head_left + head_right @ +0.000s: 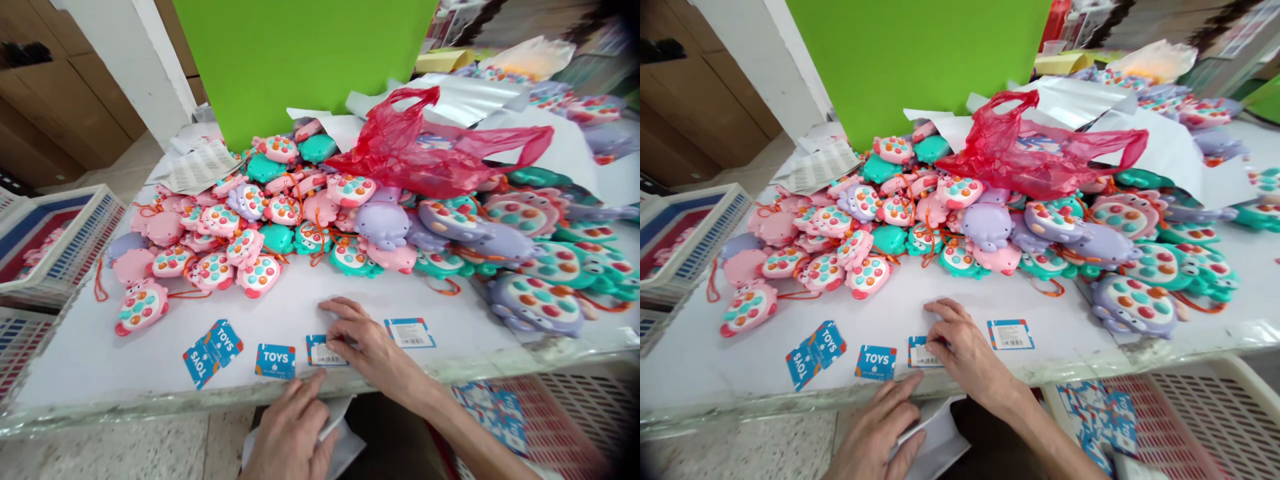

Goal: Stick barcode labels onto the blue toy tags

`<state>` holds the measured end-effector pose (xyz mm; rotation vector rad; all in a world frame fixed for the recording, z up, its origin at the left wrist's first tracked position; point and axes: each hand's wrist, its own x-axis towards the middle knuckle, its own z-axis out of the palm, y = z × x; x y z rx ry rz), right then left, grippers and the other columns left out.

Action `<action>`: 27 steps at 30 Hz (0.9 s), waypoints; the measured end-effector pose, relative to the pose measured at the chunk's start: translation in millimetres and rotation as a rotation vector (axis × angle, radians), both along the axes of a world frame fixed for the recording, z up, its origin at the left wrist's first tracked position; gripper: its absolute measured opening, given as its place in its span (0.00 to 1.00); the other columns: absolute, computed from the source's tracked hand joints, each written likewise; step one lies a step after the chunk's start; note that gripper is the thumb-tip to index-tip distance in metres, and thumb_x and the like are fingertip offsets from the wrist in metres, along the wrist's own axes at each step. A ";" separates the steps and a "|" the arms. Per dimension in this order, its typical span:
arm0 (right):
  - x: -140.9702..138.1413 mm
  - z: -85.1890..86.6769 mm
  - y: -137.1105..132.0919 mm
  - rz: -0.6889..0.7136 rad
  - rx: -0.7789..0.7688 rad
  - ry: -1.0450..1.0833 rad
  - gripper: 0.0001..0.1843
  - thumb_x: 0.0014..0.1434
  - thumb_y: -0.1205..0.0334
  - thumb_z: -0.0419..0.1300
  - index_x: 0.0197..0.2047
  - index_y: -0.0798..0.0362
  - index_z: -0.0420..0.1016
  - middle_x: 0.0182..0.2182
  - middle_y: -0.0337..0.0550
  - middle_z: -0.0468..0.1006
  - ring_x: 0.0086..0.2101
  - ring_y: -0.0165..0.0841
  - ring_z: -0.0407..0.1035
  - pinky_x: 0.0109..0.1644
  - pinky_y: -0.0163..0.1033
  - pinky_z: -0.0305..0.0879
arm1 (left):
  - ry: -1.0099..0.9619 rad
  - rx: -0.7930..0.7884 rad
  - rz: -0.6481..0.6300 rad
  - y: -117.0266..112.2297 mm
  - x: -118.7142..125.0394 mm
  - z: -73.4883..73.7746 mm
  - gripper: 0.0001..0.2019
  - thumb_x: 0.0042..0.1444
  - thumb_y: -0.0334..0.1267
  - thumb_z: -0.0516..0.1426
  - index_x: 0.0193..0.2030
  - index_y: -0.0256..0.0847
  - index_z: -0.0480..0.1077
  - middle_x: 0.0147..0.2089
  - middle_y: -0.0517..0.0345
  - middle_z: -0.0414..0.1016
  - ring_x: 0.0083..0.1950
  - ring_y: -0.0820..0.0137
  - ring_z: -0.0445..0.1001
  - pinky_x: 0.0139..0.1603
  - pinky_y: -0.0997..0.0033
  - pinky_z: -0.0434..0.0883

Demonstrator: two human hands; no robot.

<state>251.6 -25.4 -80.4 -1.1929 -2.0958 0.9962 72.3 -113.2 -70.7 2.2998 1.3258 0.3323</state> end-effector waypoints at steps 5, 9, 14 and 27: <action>-0.4 0.2 -0.5 -0.003 -0.004 -0.009 0.10 0.56 0.74 0.55 0.26 0.53 0.71 0.52 0.49 0.70 0.56 0.41 0.55 0.54 0.48 0.60 | 0.006 -0.023 0.010 0.3 1.5 -0.5 0.06 0.53 0.32 0.54 0.36 0.41 0.71 0.59 0.50 0.67 0.55 0.60 0.70 0.53 0.61 0.70; -1.5 2.2 0.0 -0.003 -0.003 -0.025 0.11 0.55 0.75 0.56 0.26 0.53 0.71 0.51 0.49 0.70 0.56 0.42 0.56 0.53 0.50 0.61 | 0.053 -0.073 0.008 3.2 6.2 3.1 0.09 0.50 0.29 0.55 0.38 0.38 0.72 0.59 0.47 0.66 0.55 0.57 0.69 0.52 0.59 0.71; -2.7 2.3 0.4 -0.011 0.021 -0.025 0.11 0.55 0.75 0.56 0.25 0.53 0.71 0.51 0.49 0.71 0.55 0.43 0.57 0.53 0.51 0.62 | 0.087 -0.076 -0.030 4.2 5.1 3.3 0.10 0.48 0.26 0.55 0.38 0.37 0.70 0.61 0.46 0.64 0.57 0.57 0.67 0.53 0.61 0.70; 4.8 10.3 0.8 0.012 -0.024 -0.048 0.11 0.59 0.71 0.55 0.27 0.52 0.75 0.47 0.48 0.73 0.54 0.41 0.60 0.51 0.44 0.65 | 0.082 0.028 -0.015 0.6 3.7 -9.3 0.09 0.43 0.22 0.52 0.29 0.39 0.68 0.60 0.51 0.65 0.52 0.58 0.70 0.47 0.63 0.73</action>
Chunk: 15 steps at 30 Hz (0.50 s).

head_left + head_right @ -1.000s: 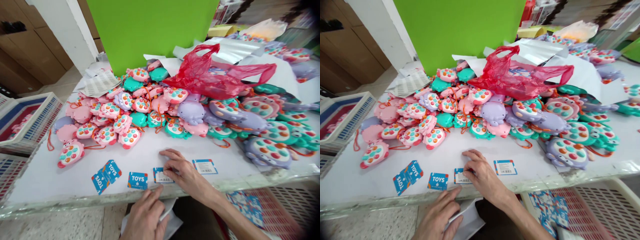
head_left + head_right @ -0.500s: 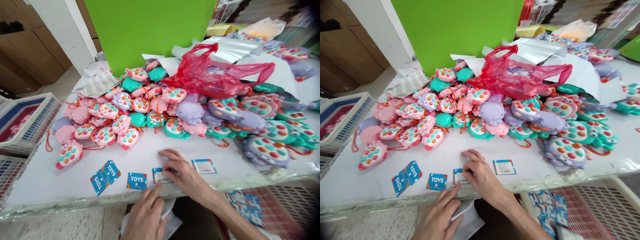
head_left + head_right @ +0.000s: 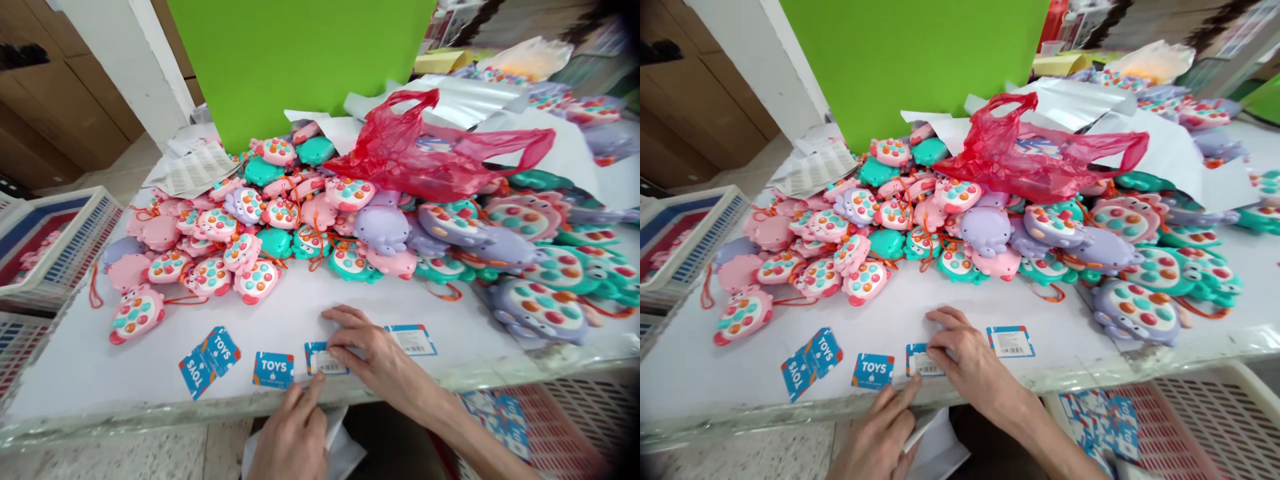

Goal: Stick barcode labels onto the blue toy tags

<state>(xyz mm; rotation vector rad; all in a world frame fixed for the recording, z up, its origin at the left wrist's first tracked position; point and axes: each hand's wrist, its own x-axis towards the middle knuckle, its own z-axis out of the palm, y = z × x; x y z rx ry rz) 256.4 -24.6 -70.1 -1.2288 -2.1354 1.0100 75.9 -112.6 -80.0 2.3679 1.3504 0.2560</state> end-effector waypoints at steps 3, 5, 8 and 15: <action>1.7 -4.1 -1.3 -0.006 0.028 0.027 0.09 0.59 0.69 0.54 0.34 0.51 0.75 0.47 0.48 0.73 0.54 0.40 0.60 0.53 0.46 0.64 | -0.006 0.003 0.000 0.8 -1.0 2.1 0.10 0.42 0.23 0.53 0.29 0.39 0.68 0.61 0.51 0.65 0.51 0.57 0.71 0.46 0.62 0.73; 2.9 -9.1 -2.1 -0.039 0.060 0.054 0.12 0.59 0.69 0.53 0.44 0.51 0.72 0.48 0.48 0.72 0.52 0.39 0.63 0.53 0.46 0.64 | -0.012 0.013 0.001 0.0 -0.8 -1.5 0.09 0.42 0.23 0.53 0.30 0.39 0.68 0.60 0.51 0.65 0.51 0.57 0.71 0.46 0.62 0.73; 4.3 -17.7 -3.8 -0.085 0.128 0.056 0.20 0.59 0.67 0.54 0.56 0.52 0.63 0.50 0.49 0.70 0.51 0.39 0.64 0.53 0.47 0.65 | -0.010 0.035 0.013 -2.1 0.0 -9.3 0.09 0.42 0.23 0.53 0.30 0.39 0.68 0.60 0.52 0.65 0.52 0.57 0.71 0.47 0.63 0.73; 0.5 -24.8 -9.3 -0.163 0.310 -0.129 0.21 0.59 0.67 0.55 0.56 0.49 0.62 0.52 0.50 0.68 0.52 0.43 0.60 0.53 0.52 0.64 | -0.032 0.053 0.016 -2.3 1.0 -14.2 0.08 0.42 0.25 0.53 0.29 0.39 0.68 0.59 0.49 0.67 0.52 0.56 0.71 0.47 0.61 0.73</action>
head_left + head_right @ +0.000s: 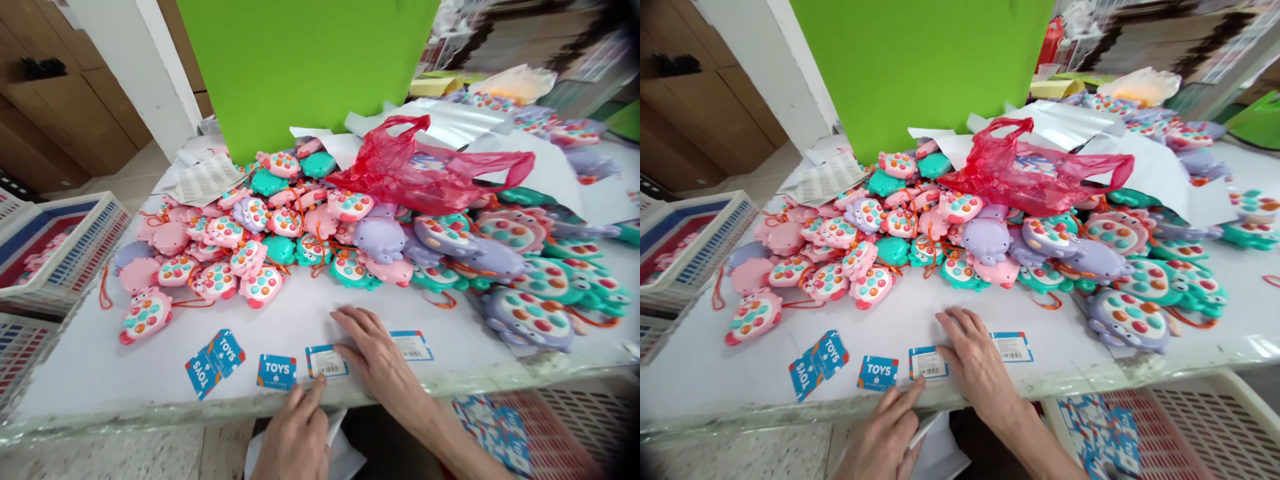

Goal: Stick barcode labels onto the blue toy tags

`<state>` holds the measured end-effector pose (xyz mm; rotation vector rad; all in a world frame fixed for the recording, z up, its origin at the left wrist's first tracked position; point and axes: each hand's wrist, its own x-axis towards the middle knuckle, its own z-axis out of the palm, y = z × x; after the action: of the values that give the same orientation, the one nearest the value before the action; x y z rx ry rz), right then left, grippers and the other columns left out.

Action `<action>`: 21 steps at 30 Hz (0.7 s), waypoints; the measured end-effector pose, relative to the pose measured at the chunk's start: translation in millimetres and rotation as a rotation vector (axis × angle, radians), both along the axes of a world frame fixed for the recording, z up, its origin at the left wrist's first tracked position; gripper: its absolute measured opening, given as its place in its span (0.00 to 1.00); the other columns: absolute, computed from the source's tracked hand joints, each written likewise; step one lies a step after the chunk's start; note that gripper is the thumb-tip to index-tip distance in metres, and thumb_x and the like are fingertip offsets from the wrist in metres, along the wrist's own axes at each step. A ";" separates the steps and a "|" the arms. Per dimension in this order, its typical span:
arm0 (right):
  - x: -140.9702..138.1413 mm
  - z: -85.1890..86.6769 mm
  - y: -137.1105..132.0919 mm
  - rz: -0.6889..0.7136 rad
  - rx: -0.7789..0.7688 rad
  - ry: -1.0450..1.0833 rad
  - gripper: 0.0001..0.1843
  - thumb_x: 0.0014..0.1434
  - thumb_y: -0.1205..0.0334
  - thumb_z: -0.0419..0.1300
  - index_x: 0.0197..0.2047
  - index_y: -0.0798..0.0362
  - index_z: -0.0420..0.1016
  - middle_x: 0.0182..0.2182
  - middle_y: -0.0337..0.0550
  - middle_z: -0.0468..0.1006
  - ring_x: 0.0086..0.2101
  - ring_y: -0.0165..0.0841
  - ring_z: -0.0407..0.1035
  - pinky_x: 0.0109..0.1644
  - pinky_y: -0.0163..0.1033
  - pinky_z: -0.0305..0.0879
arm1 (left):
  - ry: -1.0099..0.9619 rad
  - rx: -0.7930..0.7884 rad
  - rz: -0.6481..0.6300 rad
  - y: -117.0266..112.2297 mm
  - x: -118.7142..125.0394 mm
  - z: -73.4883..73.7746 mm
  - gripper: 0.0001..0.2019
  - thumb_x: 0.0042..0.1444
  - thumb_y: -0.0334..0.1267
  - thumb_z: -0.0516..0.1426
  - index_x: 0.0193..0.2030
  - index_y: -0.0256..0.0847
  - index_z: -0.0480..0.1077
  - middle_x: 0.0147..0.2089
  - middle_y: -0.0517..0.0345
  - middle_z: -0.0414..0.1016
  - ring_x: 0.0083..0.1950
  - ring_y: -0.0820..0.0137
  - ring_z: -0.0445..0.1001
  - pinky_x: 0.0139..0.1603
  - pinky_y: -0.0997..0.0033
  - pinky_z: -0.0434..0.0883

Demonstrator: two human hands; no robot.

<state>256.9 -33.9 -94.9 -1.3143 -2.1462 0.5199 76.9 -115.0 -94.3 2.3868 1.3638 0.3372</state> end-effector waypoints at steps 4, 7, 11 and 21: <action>-17.9 7.1 1.7 -0.046 0.015 -0.159 0.23 0.57 0.58 0.60 0.55 0.54 0.64 0.51 0.55 0.67 0.50 0.49 0.60 0.48 0.55 0.64 | -0.059 0.039 0.074 -0.9 3.6 -8.6 0.08 0.38 0.25 0.54 0.27 0.40 0.69 0.57 0.52 0.69 0.49 0.56 0.72 0.45 0.60 0.74; -28.7 11.3 6.9 -0.046 0.016 -0.217 0.22 0.55 0.61 0.62 0.53 0.54 0.66 0.49 0.54 0.69 0.46 0.48 0.63 0.45 0.53 0.65 | -0.074 0.052 0.091 -2.0 4.8 -11.8 0.09 0.37 0.25 0.54 0.26 0.40 0.69 0.57 0.53 0.69 0.50 0.56 0.72 0.45 0.59 0.74; -20.3 10.0 5.8 -0.055 0.029 -0.195 0.20 0.59 0.61 0.57 0.54 0.53 0.64 0.48 0.53 0.69 0.46 0.46 0.64 0.45 0.51 0.66 | -0.057 0.016 0.054 -1.9 2.3 -3.6 0.08 0.42 0.25 0.54 0.29 0.39 0.70 0.58 0.53 0.69 0.52 0.58 0.71 0.48 0.61 0.73; -0.3 8.4 -19.1 -0.018 0.055 -0.178 0.16 0.60 0.64 0.56 0.52 0.51 0.64 0.51 0.52 0.67 0.51 0.46 0.60 0.50 0.54 0.63 | -0.012 0.048 -0.021 3.1 -1.5 7.2 0.08 0.44 0.24 0.54 0.30 0.37 0.70 0.58 0.47 0.68 0.52 0.54 0.72 0.49 0.59 0.73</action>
<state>256.7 -53.0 -86.5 -1.3943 -2.2726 0.3449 75.4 -111.9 -87.0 2.4328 1.3385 0.3823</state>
